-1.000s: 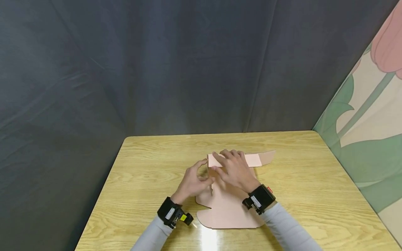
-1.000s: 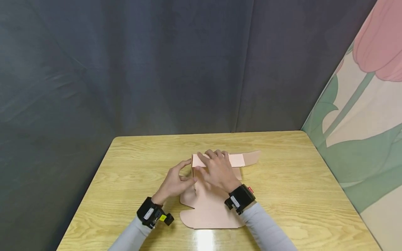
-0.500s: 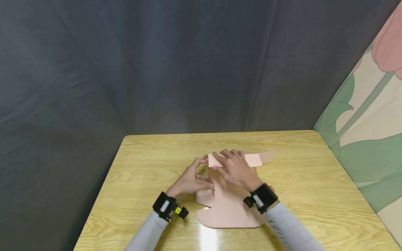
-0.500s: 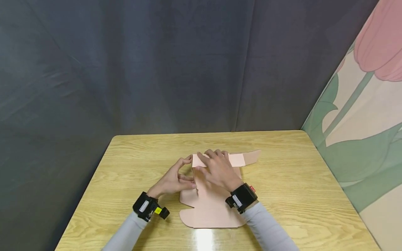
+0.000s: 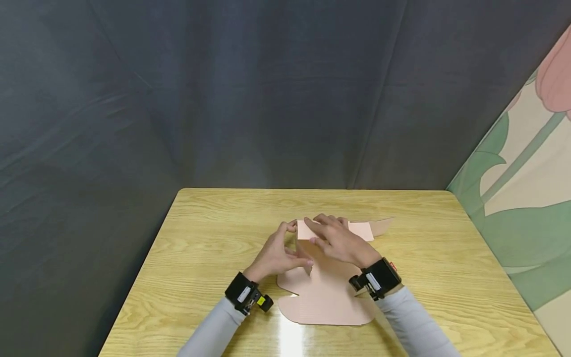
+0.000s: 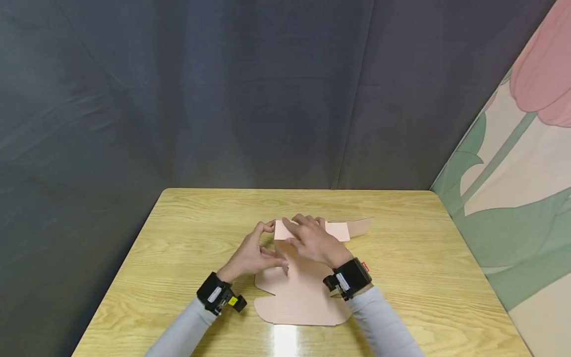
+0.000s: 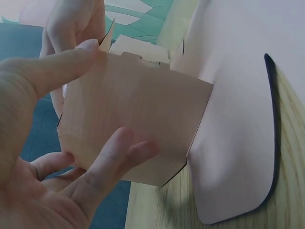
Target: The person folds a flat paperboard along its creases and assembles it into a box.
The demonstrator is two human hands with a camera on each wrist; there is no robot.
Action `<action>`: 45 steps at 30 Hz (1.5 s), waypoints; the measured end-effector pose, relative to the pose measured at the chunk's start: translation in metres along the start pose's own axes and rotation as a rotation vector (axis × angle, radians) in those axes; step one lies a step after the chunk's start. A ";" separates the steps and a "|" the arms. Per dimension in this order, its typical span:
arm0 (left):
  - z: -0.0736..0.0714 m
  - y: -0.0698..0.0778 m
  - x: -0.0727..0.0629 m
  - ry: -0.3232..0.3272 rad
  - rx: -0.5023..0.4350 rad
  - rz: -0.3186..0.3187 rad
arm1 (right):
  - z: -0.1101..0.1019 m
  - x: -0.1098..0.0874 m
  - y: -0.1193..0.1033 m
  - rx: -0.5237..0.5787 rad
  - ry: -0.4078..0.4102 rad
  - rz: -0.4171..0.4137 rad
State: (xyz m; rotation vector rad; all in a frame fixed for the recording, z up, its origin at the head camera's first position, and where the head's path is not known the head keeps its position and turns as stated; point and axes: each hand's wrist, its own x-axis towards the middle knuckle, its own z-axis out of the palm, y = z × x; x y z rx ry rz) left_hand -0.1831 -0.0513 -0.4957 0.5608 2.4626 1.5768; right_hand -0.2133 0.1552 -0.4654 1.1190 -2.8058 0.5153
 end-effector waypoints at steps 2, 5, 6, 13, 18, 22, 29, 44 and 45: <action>0.002 0.000 0.001 0.019 0.032 -0.008 | 0.000 0.000 0.001 0.004 -0.002 0.004; 0.003 0.001 0.004 0.063 0.106 0.000 | -0.002 0.001 0.001 0.020 -0.012 0.006; 0.003 0.001 0.004 0.077 0.128 0.006 | -0.003 0.001 0.001 0.024 -0.016 0.006; 0.005 -0.003 0.009 0.171 0.230 0.043 | -0.008 0.003 0.002 0.068 -0.060 -0.013; 0.006 -0.005 0.011 0.216 0.275 0.032 | -0.010 0.005 0.001 0.094 -0.085 -0.024; 0.008 -0.006 0.012 0.243 0.308 0.028 | -0.010 0.006 0.000 0.090 -0.111 -0.022; 0.010 -0.008 0.014 0.297 0.319 0.025 | -0.012 0.006 -0.001 0.149 -0.124 -0.005; 0.018 -0.010 0.019 0.335 0.447 -0.047 | -0.013 0.003 -0.005 0.192 -0.098 0.036; 0.018 -0.010 0.019 0.333 0.449 -0.048 | -0.013 0.003 -0.006 0.193 -0.093 0.038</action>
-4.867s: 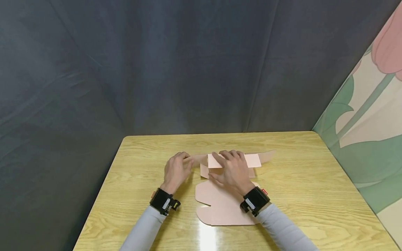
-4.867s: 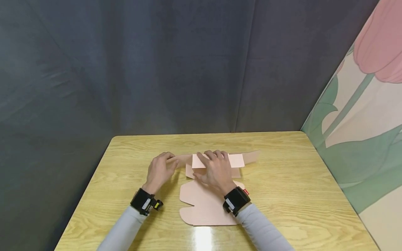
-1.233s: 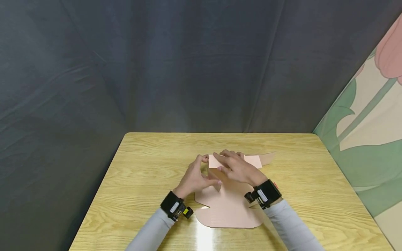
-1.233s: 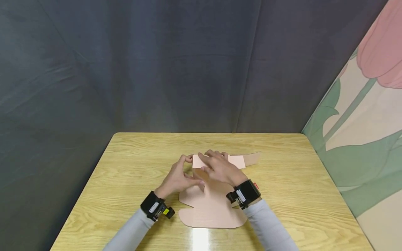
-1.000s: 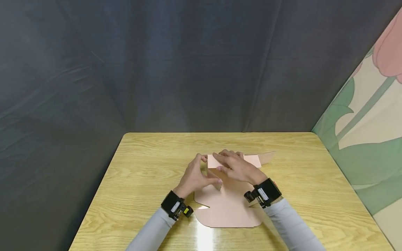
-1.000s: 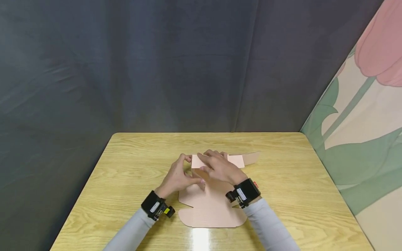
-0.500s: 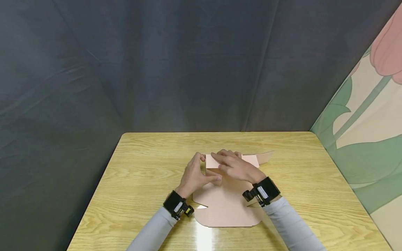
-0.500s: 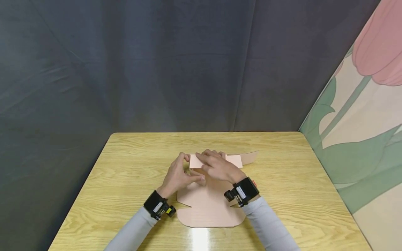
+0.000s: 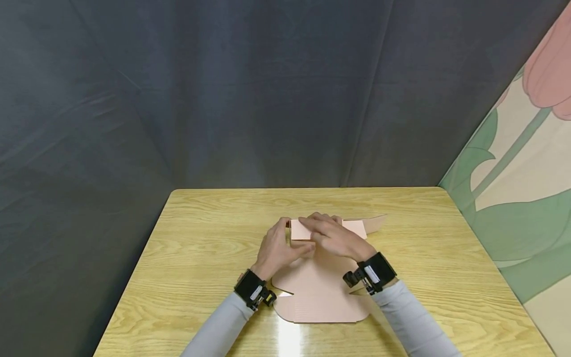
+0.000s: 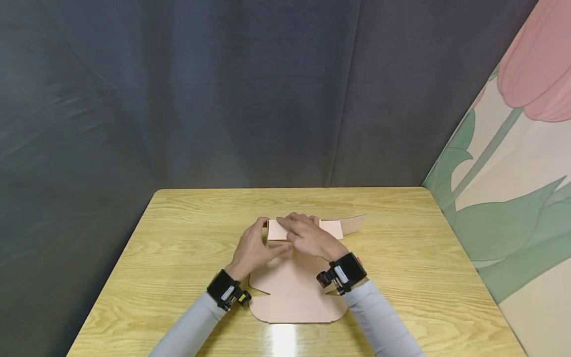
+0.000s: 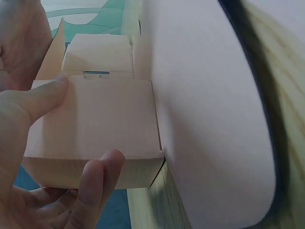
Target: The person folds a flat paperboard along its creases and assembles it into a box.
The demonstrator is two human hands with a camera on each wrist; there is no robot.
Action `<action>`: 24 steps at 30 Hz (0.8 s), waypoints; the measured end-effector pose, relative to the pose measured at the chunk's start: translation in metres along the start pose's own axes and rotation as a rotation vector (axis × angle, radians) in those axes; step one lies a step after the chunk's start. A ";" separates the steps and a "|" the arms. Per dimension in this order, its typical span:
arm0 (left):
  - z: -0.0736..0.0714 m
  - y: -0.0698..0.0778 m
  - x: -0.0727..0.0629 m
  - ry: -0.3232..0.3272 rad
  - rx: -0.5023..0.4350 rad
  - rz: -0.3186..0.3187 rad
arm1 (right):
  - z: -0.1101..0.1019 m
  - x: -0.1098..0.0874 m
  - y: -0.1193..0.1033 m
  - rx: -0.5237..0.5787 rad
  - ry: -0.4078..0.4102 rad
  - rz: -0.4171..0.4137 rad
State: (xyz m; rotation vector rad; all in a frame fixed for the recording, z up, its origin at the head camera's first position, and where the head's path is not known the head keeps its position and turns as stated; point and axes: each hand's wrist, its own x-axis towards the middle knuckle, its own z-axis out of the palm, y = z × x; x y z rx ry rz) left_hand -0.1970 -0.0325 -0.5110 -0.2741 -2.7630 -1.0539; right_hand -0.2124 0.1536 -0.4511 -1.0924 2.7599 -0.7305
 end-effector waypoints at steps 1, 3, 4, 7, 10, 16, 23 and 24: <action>0.000 0.000 0.000 0.000 0.006 0.001 | 0.000 0.000 0.000 -0.005 0.006 0.001; 0.000 0.000 0.001 0.001 0.025 0.006 | 0.001 0.000 -0.001 -0.011 0.021 0.003; 0.000 0.000 0.002 0.003 0.033 0.011 | 0.001 0.000 -0.002 -0.013 0.028 0.004; 0.000 0.000 0.002 0.010 0.074 0.020 | 0.003 0.001 -0.003 -0.023 0.048 0.001; 0.000 0.001 0.002 0.029 0.121 0.019 | 0.005 0.001 -0.003 -0.024 0.056 -0.003; 0.001 0.000 0.002 0.075 0.170 0.029 | 0.005 0.001 -0.003 -0.048 0.058 -0.005; 0.002 -0.001 0.004 0.070 0.138 0.046 | 0.006 0.002 -0.003 -0.049 0.073 -0.008; 0.002 -0.001 0.004 0.073 0.137 0.044 | 0.006 0.002 -0.003 -0.044 0.075 -0.007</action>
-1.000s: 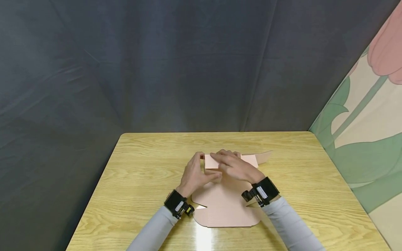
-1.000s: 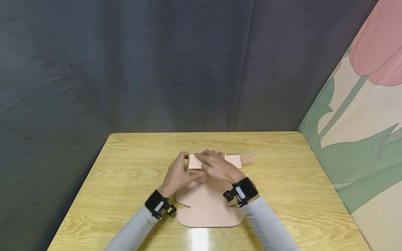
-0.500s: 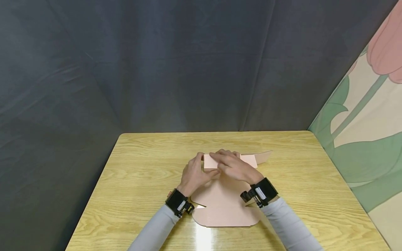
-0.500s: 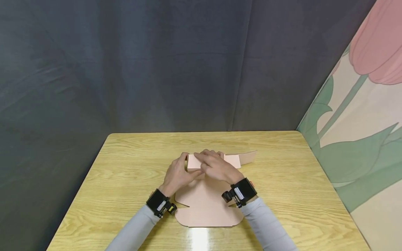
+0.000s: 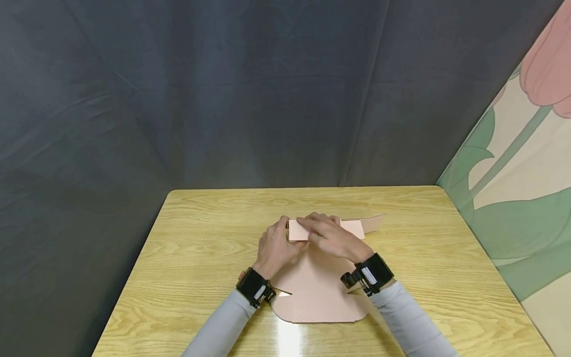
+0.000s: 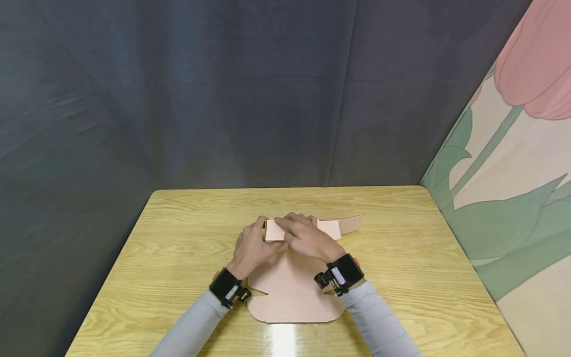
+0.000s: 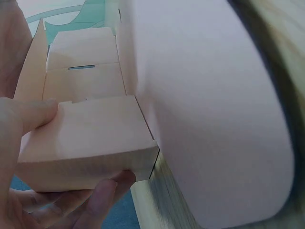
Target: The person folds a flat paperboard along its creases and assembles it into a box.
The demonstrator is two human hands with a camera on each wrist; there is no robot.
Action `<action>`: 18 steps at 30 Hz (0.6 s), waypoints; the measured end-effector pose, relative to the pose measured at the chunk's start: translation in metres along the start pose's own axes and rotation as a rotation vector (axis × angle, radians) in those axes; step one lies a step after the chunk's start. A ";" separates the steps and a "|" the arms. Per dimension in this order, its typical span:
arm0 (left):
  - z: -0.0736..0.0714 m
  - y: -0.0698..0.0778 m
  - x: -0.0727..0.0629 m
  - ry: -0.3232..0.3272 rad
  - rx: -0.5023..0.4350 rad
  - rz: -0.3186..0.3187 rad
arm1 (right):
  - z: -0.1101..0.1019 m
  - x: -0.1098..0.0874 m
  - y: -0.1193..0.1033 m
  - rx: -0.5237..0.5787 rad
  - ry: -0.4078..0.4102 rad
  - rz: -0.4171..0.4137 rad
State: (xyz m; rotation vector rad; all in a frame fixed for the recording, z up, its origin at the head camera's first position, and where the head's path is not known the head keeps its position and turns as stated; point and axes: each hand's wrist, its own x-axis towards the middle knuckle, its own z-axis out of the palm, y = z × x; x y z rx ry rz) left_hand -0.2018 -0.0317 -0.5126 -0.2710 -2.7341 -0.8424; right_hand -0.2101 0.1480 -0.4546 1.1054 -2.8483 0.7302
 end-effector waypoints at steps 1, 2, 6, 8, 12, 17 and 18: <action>0.000 0.000 0.000 0.004 0.000 -0.002 | 0.000 0.000 0.000 0.004 0.002 -0.001; 0.000 0.000 0.000 0.008 -0.004 -0.004 | 0.000 0.000 0.000 0.008 0.004 -0.002; 0.001 0.001 0.001 0.023 0.002 -0.012 | 0.002 -0.001 -0.001 0.019 0.011 -0.009; 0.001 0.001 0.001 0.023 0.002 -0.015 | 0.002 -0.001 -0.001 0.020 0.016 -0.009; 0.003 0.002 0.002 0.029 0.012 -0.007 | 0.003 -0.002 -0.001 0.021 0.015 0.005; 0.004 0.003 0.006 0.060 0.023 0.030 | 0.002 -0.002 0.000 0.008 0.019 0.025; 0.005 0.003 0.007 0.064 0.029 0.035 | 0.002 -0.001 0.000 0.007 0.022 0.029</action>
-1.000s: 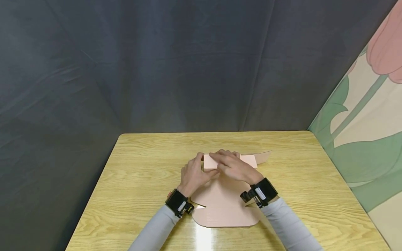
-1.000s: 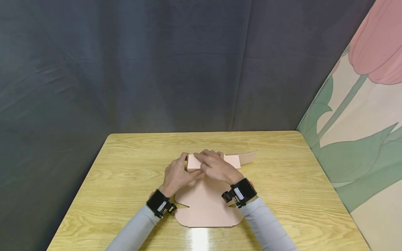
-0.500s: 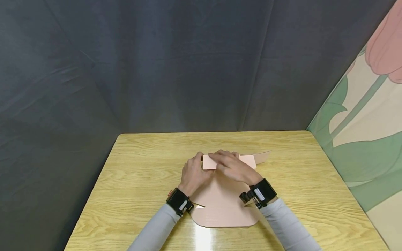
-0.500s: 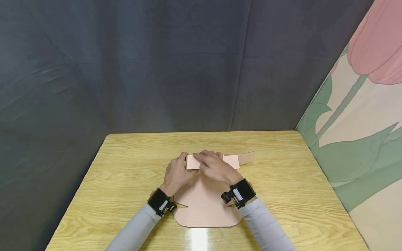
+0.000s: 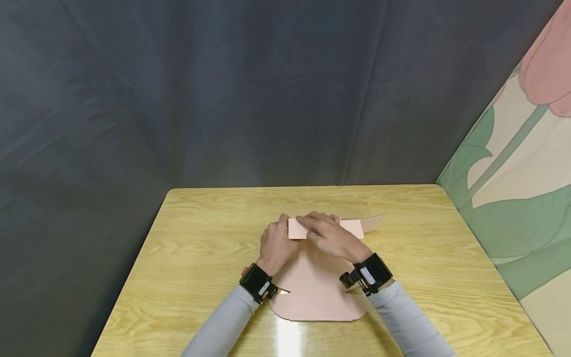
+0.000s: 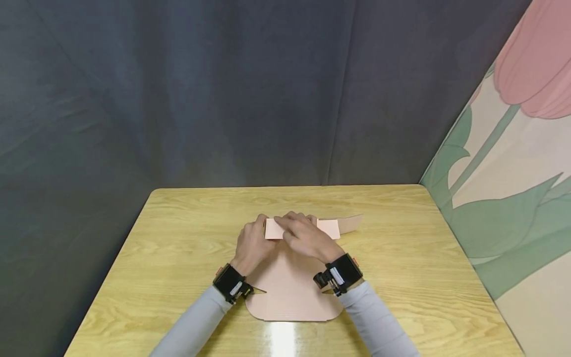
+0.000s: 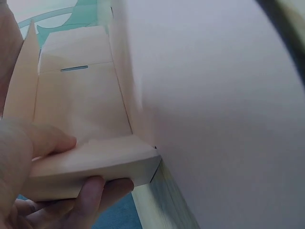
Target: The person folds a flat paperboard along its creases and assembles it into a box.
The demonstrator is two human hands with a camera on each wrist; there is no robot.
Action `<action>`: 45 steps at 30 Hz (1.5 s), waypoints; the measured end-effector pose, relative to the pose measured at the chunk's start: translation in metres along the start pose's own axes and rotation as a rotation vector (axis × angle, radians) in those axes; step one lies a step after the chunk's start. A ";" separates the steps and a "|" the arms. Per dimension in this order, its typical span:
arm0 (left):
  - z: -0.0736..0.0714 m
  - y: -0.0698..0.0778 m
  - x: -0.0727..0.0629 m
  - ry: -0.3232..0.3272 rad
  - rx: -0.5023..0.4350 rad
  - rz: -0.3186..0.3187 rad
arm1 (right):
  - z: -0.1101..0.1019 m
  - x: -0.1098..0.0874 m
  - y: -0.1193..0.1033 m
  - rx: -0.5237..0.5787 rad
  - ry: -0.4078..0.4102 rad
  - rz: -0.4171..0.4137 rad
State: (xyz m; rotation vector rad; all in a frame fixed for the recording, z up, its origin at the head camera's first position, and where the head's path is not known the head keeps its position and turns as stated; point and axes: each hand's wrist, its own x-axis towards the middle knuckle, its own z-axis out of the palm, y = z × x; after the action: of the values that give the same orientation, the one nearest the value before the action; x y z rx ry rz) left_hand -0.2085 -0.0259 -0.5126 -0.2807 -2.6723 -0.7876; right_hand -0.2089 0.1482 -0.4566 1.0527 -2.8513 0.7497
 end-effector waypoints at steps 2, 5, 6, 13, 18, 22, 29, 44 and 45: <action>0.001 -0.001 0.002 0.002 0.015 0.007 | 0.000 0.001 0.001 0.001 0.005 0.006; 0.002 -0.001 0.004 -0.007 0.037 0.006 | 0.000 0.002 0.001 -0.009 0.008 0.008; 0.002 -0.001 0.005 -0.008 0.043 0.006 | 0.000 0.002 0.001 -0.013 0.008 0.007; 0.000 -0.001 0.006 -0.008 0.046 0.005 | 0.001 0.004 0.001 -0.029 0.014 -0.003; 0.002 0.002 0.006 0.001 0.064 -0.003 | 0.001 0.003 0.002 -0.041 0.020 -0.011; 0.005 0.003 0.007 0.025 0.085 0.010 | -0.001 0.002 0.002 -0.041 0.029 -0.026; 0.005 0.004 0.007 0.026 0.088 0.013 | -0.001 0.000 0.002 -0.045 0.034 -0.025; 0.007 0.006 0.008 0.042 0.094 0.003 | 0.003 0.000 0.003 -0.039 0.057 -0.032; 0.008 0.006 0.008 0.049 0.094 0.004 | 0.003 0.000 0.003 -0.042 0.058 -0.032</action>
State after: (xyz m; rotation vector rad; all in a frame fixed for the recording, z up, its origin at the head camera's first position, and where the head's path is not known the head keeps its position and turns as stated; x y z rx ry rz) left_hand -0.2161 -0.0161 -0.5128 -0.2405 -2.6527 -0.6567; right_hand -0.2105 0.1490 -0.4605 1.0512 -2.7817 0.7034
